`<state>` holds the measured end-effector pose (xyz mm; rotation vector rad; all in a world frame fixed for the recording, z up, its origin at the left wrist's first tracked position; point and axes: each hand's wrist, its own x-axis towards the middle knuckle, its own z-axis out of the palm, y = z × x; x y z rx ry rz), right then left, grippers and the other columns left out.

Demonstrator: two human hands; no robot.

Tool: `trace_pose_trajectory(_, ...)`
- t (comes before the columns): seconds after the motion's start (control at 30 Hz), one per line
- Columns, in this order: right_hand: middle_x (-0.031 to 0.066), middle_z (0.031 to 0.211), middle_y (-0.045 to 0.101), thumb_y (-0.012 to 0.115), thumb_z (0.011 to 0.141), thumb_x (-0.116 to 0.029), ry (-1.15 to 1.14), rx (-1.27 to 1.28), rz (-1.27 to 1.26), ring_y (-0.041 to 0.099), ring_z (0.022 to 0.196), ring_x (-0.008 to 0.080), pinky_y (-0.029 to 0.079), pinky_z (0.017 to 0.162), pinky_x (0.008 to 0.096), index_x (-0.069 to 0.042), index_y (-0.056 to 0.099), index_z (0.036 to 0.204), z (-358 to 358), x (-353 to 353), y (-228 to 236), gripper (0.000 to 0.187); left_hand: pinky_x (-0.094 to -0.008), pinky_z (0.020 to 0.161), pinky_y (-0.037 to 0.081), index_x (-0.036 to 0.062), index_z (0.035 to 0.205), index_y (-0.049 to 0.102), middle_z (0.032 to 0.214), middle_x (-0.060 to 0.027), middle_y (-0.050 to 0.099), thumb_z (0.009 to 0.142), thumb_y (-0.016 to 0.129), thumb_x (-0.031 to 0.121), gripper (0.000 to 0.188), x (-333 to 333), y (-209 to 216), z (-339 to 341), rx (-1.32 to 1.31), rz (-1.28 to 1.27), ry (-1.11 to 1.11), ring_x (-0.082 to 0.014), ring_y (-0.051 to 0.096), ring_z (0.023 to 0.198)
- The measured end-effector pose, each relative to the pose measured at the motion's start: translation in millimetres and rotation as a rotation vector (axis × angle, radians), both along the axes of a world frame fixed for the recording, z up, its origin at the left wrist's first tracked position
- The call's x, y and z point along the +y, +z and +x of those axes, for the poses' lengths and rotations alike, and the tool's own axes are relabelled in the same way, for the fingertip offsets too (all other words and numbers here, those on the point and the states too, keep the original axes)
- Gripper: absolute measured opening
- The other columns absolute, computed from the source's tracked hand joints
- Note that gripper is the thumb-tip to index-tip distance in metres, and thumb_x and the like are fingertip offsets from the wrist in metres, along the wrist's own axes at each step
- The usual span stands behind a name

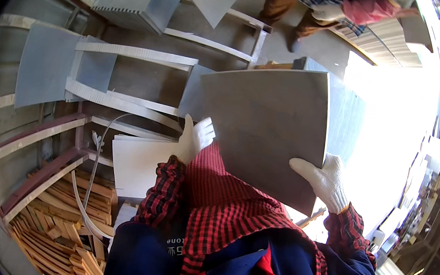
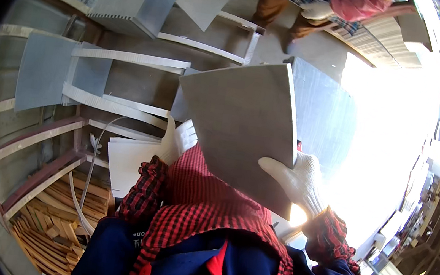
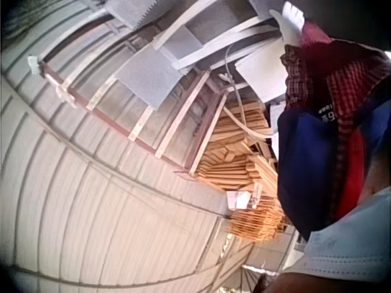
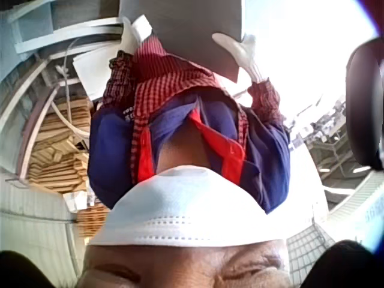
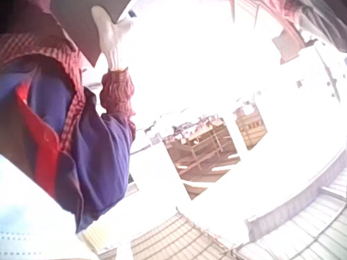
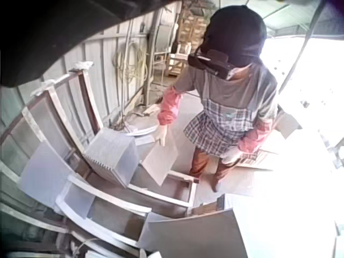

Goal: The person assembles flat-pack furniture components by hand, using a utility knife to cut tape and aligning panels. They repeatedly pick up panels, place them on a workbench, and stack them with a coworker in a warehouse setting.

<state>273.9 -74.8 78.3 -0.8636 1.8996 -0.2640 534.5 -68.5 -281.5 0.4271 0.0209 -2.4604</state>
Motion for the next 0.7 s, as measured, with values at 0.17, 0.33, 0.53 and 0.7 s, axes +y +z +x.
trace_pose_trajectory(0.17, 0.0076, 0.089, 0.072, 0.074, 0.084, -0.019, -0.193, -0.211, -0.214, 0.064, 0.082, 0.0108, 0.052, 0.075, 0.0282, 0.002, 0.071, 0.106, -105, 100, -37, 0.031, -0.0301, 0.109, 0.034, 0.0004, 0.145, 0.039, 0.141, -0.0099, 0.046, 0.1, 0.05, 0.049, 0.067, 37, 120, -129, -0.649, 0.009, 0.339, -0.0202, 0.043, 0.128)
trace_pose_trajectory(0.33, 0.0152, 0.101, 0.071, 0.074, 0.084, -0.026, -0.281, -0.3, -0.393, 0.067, 0.096, 0.0208, 0.052, 0.085, 0.0337, 0.005, 0.061, 0.115, -173, 178, -92, 0.046, -0.0327, 0.105, 0.039, -0.0018, 0.138, 0.048, 0.137, -0.0088, 0.051, 0.098, 0.055, 0.046, 0.063, 93, 160, -164, -1.177, -0.103, 0.393, -0.0203, 0.05, 0.122)
trace_pose_trajectory(0.53, 0.0244, 0.109, 0.068, 0.074, 0.081, -0.037, -0.248, -0.308, -0.307, 0.066, 0.105, 0.0351, 0.051, 0.091, 0.0405, 0.008, 0.05, 0.128, -234, 222, -132, 0.069, -0.0332, 0.103, 0.041, -0.0008, 0.138, 0.048, 0.136, -0.0092, 0.053, 0.099, 0.052, 0.046, 0.061, 163, 189, -200, -1.289, -0.115, 0.47, -0.0211, 0.052, 0.12)
trace_pose_trajectory(0.7, 0.0266, 0.116, 0.065, 0.072, 0.081, -0.041, -0.162, -0.273, -0.207, 0.062, 0.111, 0.038, 0.049, 0.095, 0.0417, 0.007, 0.047, 0.131, -262, 251, -153, 0.073, -0.0342, 0.098, 0.044, -0.0024, 0.134, 0.052, 0.131, -0.0107, 0.056, 0.098, 0.052, 0.047, 0.061, 212, 185, -219, -1.359, -0.038, 0.545, -0.0227, 0.056, 0.114)
